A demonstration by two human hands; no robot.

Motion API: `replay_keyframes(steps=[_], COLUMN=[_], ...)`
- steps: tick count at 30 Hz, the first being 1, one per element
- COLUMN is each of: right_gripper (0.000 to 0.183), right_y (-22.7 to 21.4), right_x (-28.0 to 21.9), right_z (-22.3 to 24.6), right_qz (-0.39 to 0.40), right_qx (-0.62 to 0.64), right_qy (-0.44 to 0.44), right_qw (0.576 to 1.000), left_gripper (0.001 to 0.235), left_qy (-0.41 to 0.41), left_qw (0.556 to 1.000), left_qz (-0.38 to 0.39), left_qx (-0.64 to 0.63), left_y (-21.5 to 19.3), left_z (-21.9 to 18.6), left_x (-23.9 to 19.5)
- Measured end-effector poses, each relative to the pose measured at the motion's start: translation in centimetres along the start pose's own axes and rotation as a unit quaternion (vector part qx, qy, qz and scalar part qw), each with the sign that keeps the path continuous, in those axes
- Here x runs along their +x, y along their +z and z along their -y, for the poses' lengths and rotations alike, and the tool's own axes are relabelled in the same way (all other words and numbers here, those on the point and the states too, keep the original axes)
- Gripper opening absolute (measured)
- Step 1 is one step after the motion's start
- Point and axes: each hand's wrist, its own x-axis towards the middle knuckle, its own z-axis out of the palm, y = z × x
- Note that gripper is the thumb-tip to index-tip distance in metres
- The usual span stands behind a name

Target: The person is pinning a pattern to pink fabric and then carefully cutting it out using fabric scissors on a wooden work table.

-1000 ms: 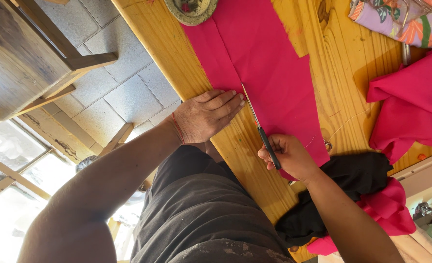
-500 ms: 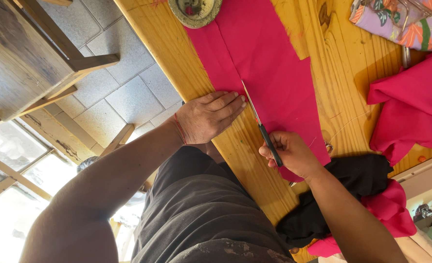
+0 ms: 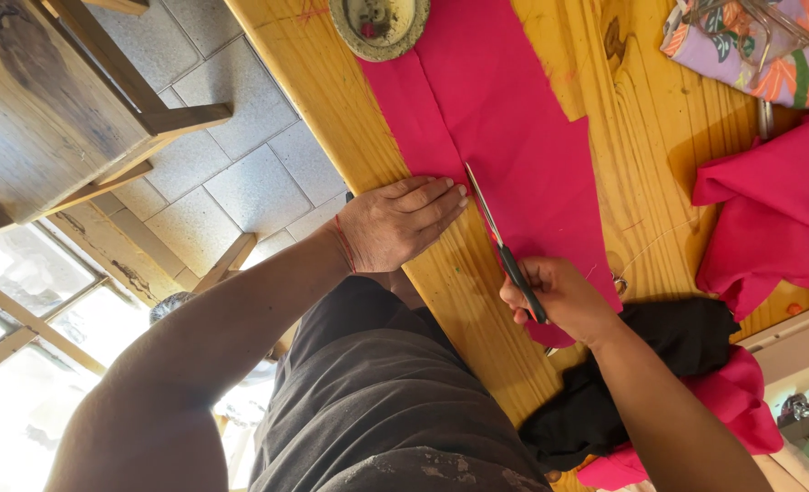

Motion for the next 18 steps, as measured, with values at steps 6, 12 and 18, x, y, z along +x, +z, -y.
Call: replay_keyframes(steps=[6,12,18], right_gripper=[0.025,0.026,0.024], right_y=[0.0,0.6,0.5], right_x=[-0.1,1.1,2.2], right_z=[0.8,1.1,0.0], right_qz=[0.0,0.004,-0.008], right_qx=[0.003,-0.013,-0.014], right_qy=[0.013,-0.017,-0.013], right_qw=[1.0,1.0,1.0], left_gripper=[0.04,0.04,0.04], left_qy=[0.002,0.006,0.003], left_qw=[1.0,1.0,1.0], left_qz=[-0.006,-0.003,-0.006], left_qx=[-0.001,-0.015,-0.012], left_y=[0.1,-0.1,-0.1], left_z=[0.0,0.2,0.2], left_x=[0.1,0.2,0.2])
